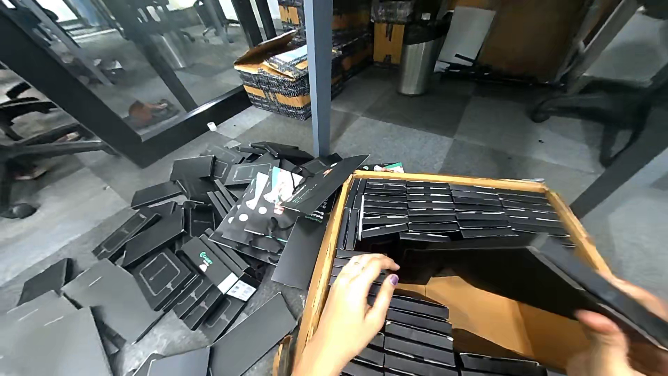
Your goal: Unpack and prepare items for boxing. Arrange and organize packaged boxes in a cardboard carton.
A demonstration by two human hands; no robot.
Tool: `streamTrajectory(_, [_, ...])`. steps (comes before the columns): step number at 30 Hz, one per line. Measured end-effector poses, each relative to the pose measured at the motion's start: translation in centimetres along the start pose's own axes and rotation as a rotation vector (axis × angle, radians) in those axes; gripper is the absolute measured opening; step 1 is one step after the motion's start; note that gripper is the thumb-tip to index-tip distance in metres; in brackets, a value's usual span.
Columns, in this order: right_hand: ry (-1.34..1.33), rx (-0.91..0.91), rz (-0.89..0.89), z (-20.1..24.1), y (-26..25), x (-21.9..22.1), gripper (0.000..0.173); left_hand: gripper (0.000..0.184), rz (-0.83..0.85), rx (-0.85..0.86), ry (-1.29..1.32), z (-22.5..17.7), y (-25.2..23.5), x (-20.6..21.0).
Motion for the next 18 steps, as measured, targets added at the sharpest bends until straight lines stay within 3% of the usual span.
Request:
streamTrajectory(3, [-0.017, 0.022, 0.132, -0.1, 0.2, 2.5, 0.031, 0.037, 0.147, -0.063, -0.191, 1.5, 0.4, 2.0])
streamTrajectory(8, [-0.09, 0.128, 0.347, -1.2, 2.0, 5.6, 0.026, 0.057, 0.45, -0.269, -0.355, 4.4, 1.5, 3.6])
streamTrajectory(13, [-0.004, 0.229, 0.711, -2.7, 5.6, 8.5, 0.035, 0.049, 0.488, -0.331, -0.422, 4.1, 1.4, 3.4])
streamTrajectory(16, [0.121, 0.272, 0.973, -3.1, 7.9, 10.3, 0.04, 0.049, 0.682, -0.425, -0.447, 4.5, 2.0, 4.1])
streamTrajectory(18, [0.197, 0.32, 1.065, -3.8, 8.8, 10.7, 0.039, 0.049, 0.714, -0.431, -0.471, 4.5, 2.0, 4.2])
Point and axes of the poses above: each hand's wrist, its own y-axis away from the middle knuckle, its own x-axis out of the palm, z = x × y, the point moved 9 cm from there along -y, towards the middle knuckle, and after that the axes turned 4 degrees about -z, right-handed, at the moved point
